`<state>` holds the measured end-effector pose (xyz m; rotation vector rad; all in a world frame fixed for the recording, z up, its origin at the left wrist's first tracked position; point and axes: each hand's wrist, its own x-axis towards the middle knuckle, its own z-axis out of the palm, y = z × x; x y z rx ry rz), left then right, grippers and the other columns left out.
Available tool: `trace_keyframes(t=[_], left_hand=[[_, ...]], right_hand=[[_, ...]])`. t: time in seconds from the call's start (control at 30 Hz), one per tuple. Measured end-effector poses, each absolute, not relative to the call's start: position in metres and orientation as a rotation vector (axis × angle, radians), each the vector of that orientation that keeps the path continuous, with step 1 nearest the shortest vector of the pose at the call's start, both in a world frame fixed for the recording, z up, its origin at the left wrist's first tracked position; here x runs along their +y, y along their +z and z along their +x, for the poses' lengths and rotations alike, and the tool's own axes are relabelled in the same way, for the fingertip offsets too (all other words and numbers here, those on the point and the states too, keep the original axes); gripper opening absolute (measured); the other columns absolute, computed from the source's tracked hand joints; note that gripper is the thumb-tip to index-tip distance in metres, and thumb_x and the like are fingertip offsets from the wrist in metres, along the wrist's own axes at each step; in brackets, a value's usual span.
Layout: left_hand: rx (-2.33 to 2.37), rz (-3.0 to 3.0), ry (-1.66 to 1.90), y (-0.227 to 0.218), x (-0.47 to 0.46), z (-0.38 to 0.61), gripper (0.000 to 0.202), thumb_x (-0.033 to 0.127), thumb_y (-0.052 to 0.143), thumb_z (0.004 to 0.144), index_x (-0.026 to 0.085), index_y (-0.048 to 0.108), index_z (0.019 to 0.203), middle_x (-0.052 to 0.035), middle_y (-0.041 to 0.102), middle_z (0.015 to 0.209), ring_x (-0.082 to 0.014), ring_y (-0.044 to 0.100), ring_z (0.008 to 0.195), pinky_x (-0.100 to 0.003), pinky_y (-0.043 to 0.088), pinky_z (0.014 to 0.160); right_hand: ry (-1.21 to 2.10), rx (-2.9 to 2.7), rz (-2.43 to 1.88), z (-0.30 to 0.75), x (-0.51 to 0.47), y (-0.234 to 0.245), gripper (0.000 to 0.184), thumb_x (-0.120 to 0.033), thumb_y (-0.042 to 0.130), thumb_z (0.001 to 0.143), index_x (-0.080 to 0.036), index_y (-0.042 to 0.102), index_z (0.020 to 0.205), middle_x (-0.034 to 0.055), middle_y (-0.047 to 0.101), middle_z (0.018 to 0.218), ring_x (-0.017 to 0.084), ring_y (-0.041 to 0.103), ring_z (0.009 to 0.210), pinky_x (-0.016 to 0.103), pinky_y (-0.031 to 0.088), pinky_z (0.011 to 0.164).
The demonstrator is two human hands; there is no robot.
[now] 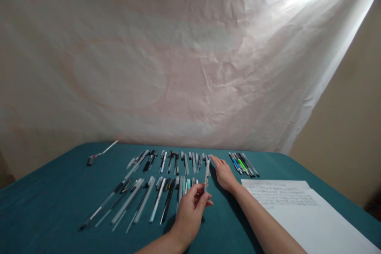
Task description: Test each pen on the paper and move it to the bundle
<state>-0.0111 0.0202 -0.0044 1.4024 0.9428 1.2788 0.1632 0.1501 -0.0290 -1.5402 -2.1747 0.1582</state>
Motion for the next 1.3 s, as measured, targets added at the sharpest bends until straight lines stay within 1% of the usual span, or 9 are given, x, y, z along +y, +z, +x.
trace_keyframes(t=[0.13,0.43,0.5,0.6,0.67,0.73,0.9,1.07,1.3], left_hand=[[0.938,1.410,1.278,-0.005,0.020,-0.011,0.026,0.035,0.050,0.084,0.014,0.054,0.100,-0.0071,0.062,0.087,-0.0173,0.064,0.074,-0.031,0.050,0.073],[0.944,1.417,1.259,-0.008,0.021,-0.011,0.025,0.033,0.050,0.084,0.014,0.053,0.099,-0.0069,0.060,0.088,-0.0171,0.063,0.074,-0.031,0.050,0.072],[0.939,1.423,1.263,-0.008,0.021,-0.011,0.024,0.033,0.050,0.084,0.014,0.053,0.099,-0.0071,0.060,0.088,-0.0172,0.063,0.075,-0.031,0.050,0.072],[0.934,1.428,1.267,-0.008,0.021,-0.011,0.024,0.033,0.050,0.085,0.014,0.053,0.100,-0.0073,0.060,0.089,-0.0174,0.063,0.075,-0.031,0.050,0.072],[0.935,1.431,1.264,-0.008,0.021,-0.011,0.024,0.033,0.049,0.085,0.014,0.053,0.100,-0.0074,0.059,0.090,-0.0175,0.063,0.076,-0.031,0.050,0.073],[0.939,1.435,1.263,-0.008,0.021,-0.011,0.024,0.033,0.049,0.085,0.014,0.053,0.100,-0.0074,0.059,0.090,-0.0175,0.063,0.076,-0.031,0.050,0.073],[0.937,1.438,1.264,-0.009,0.021,-0.012,0.024,0.032,0.049,0.085,0.014,0.053,0.100,-0.0076,0.059,0.091,-0.0172,0.063,0.076,-0.031,0.050,0.073],[0.942,1.432,1.256,-0.008,0.021,-0.011,0.024,0.033,0.049,0.085,0.015,0.053,0.100,-0.0065,0.060,0.088,-0.0168,0.063,0.075,-0.030,0.050,0.072],[0.965,1.444,1.249,-0.007,0.023,-0.010,0.027,0.034,0.050,0.084,0.015,0.053,0.103,-0.0066,0.060,0.090,-0.0167,0.062,0.076,-0.031,0.050,0.074]], right_hand=[[0.105,-2.279,-1.532,0.166,0.152,-0.032,0.068,0.003,0.031,0.075,-0.025,0.028,0.137,0.0018,0.038,0.138,0.019,0.031,0.124,0.033,0.029,0.096],[0.078,-2.256,-1.499,0.165,0.153,-0.034,0.063,0.001,0.034,0.074,-0.022,0.038,0.132,0.0069,0.051,0.125,0.020,0.040,0.117,0.033,0.031,0.093],[0.059,-2.238,-1.483,0.166,0.152,-0.034,0.056,-0.001,0.035,0.076,-0.021,0.044,0.128,0.0073,0.054,0.121,0.020,0.043,0.113,0.031,0.031,0.092],[0.030,-2.206,-1.473,0.166,0.150,-0.033,0.039,-0.009,0.038,0.081,-0.018,0.057,0.113,0.0084,0.057,0.112,0.020,0.048,0.105,0.030,0.033,0.090],[0.011,-2.184,-1.477,0.165,0.149,-0.034,0.030,-0.014,0.040,0.083,-0.017,0.060,0.105,0.0090,0.058,0.106,0.020,0.050,0.100,0.029,0.035,0.089],[-0.010,-2.163,-1.482,0.165,0.147,-0.034,0.027,-0.018,0.040,0.085,-0.016,0.061,0.102,0.0094,0.058,0.104,0.020,0.051,0.098,0.028,0.036,0.087],[-0.052,-2.171,-1.460,0.163,0.146,-0.031,0.030,-0.017,0.042,0.085,-0.017,0.057,0.111,0.0087,0.056,0.112,0.020,0.048,0.103,0.029,0.034,0.091],[-0.037,-2.233,-1.458,0.164,0.144,-0.026,0.029,-0.014,0.039,0.087,-0.019,0.064,0.100,0.0070,0.062,0.099,0.018,0.051,0.096,0.026,0.035,0.086],[0.000,-2.185,-1.620,0.172,0.146,-0.027,0.022,-0.019,0.044,0.086,-0.018,0.065,0.090,0.0076,0.059,0.092,0.017,0.053,0.092,0.023,0.035,0.082]])
